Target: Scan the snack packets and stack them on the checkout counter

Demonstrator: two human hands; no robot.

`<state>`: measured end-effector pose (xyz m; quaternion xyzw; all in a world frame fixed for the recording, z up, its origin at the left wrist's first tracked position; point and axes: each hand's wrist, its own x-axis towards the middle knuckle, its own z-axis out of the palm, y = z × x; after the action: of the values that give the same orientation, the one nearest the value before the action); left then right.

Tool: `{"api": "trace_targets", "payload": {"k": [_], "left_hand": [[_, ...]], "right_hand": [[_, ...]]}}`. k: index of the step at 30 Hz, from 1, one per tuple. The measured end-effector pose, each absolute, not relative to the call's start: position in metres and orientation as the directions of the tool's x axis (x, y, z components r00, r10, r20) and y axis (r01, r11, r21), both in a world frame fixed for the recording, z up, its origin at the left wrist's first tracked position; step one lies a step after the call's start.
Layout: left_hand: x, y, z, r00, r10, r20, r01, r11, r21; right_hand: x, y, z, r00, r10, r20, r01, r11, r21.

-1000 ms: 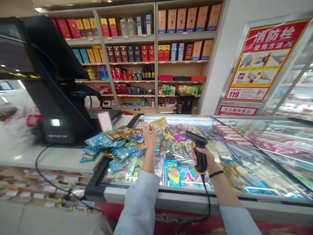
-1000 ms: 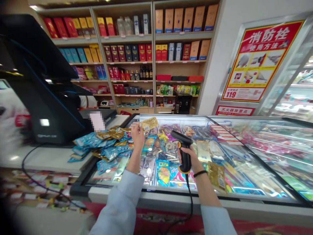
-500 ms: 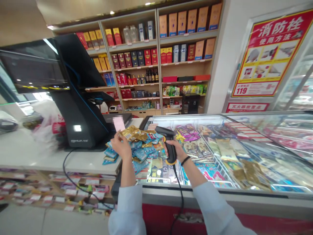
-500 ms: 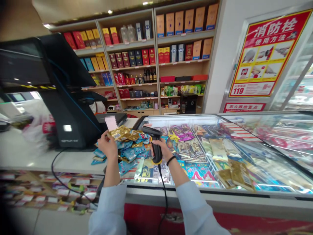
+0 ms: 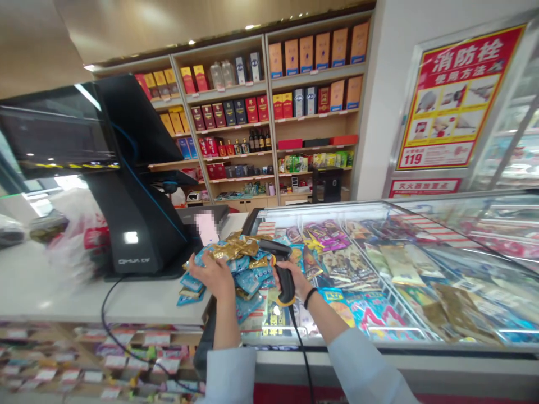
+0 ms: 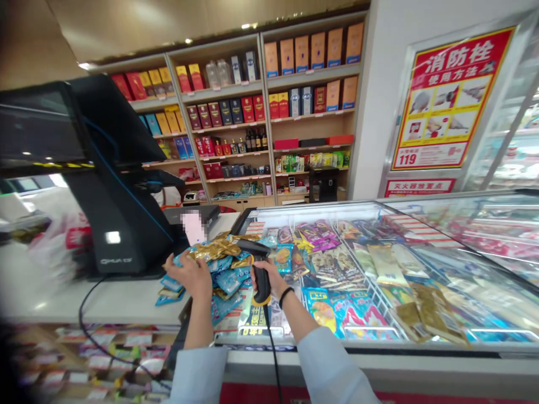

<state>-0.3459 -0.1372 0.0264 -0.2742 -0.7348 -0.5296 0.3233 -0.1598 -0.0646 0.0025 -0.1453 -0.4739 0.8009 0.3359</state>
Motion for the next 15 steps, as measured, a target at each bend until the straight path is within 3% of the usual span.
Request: {"api": "trace_targets", "payload": {"k": [4, 15], "left_hand": [[-0.3454, -0.1374, 0.0225, -0.597, 0.076, 0.799, 0.778, 0.298, 0.553], [-0.3393, -0.1375, 0.0169, -0.668, 0.011, 0.745, 0.713, 0.295, 0.635]], "right_hand": [[-0.1595, -0.0601, -0.0018, -0.718, 0.691, 0.081, -0.431, -0.351, -0.831], [-0.1612, -0.0594, -0.0054, -0.723, 0.686, 0.078, -0.428, -0.357, -0.83]]}}
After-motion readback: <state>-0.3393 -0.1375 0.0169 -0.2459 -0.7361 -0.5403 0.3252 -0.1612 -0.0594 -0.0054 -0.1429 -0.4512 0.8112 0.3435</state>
